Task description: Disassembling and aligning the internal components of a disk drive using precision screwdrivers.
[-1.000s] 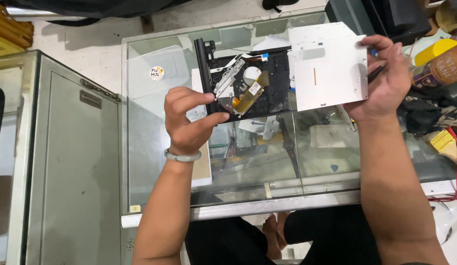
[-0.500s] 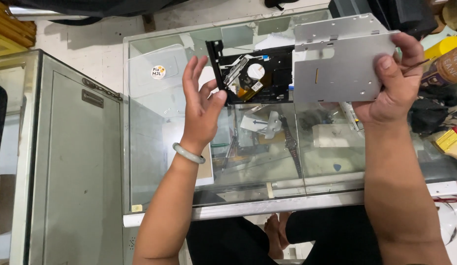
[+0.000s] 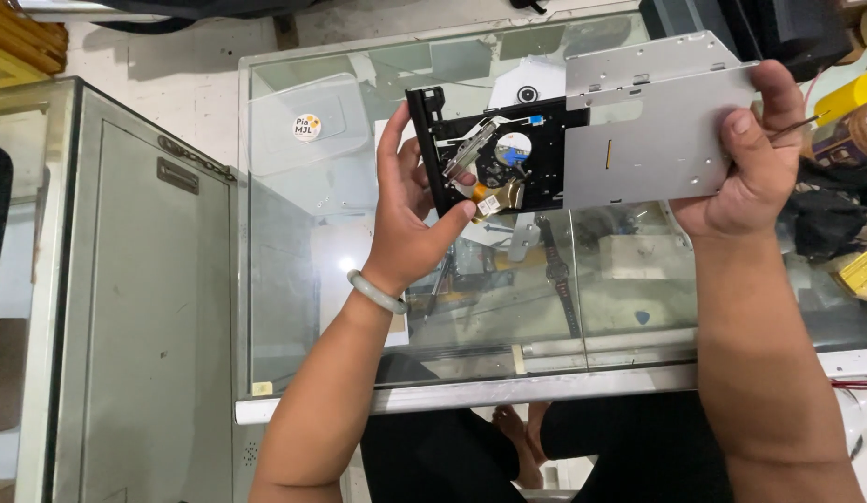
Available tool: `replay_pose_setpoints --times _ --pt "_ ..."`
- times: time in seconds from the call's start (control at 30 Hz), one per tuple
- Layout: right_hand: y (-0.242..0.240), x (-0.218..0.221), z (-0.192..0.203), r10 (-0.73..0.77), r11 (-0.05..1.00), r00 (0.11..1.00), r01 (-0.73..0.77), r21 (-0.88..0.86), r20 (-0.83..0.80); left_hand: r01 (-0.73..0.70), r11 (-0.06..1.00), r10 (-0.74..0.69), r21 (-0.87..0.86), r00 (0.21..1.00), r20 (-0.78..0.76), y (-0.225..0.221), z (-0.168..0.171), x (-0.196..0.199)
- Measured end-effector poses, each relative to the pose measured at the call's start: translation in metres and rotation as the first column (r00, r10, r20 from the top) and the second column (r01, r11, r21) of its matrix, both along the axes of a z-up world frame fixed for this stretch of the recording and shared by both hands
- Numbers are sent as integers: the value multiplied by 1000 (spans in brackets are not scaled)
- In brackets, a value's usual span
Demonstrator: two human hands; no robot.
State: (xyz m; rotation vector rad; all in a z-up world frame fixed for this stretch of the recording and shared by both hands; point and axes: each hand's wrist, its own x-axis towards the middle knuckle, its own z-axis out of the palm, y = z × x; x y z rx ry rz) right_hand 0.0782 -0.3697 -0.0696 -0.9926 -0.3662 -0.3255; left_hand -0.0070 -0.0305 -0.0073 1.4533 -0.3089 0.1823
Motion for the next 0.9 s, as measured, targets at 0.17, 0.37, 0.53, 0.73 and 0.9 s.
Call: replay_pose_setpoints --times 0.17,0.37,0.53,0.73,0.9 --pt "5 -2 9 31 999 999 -30 -41 21 77 989 -75 -128 997 24 4 -6 1" --pt "1 2 5 69 997 996 -67 -33 58 97 980 -90 -174 995 46 8 -8 2" --pt "3 0 10 93 996 995 -93 -1 35 138 963 -133 -230 990 34 12 -11 4" --pt "0 2 11 43 995 999 -43 92 -2 206 916 -216 -343 976 11 13 -22 11" --pt "-3 4 9 34 989 999 -30 145 -23 240 899 -251 -366 968 18 15 -25 13"
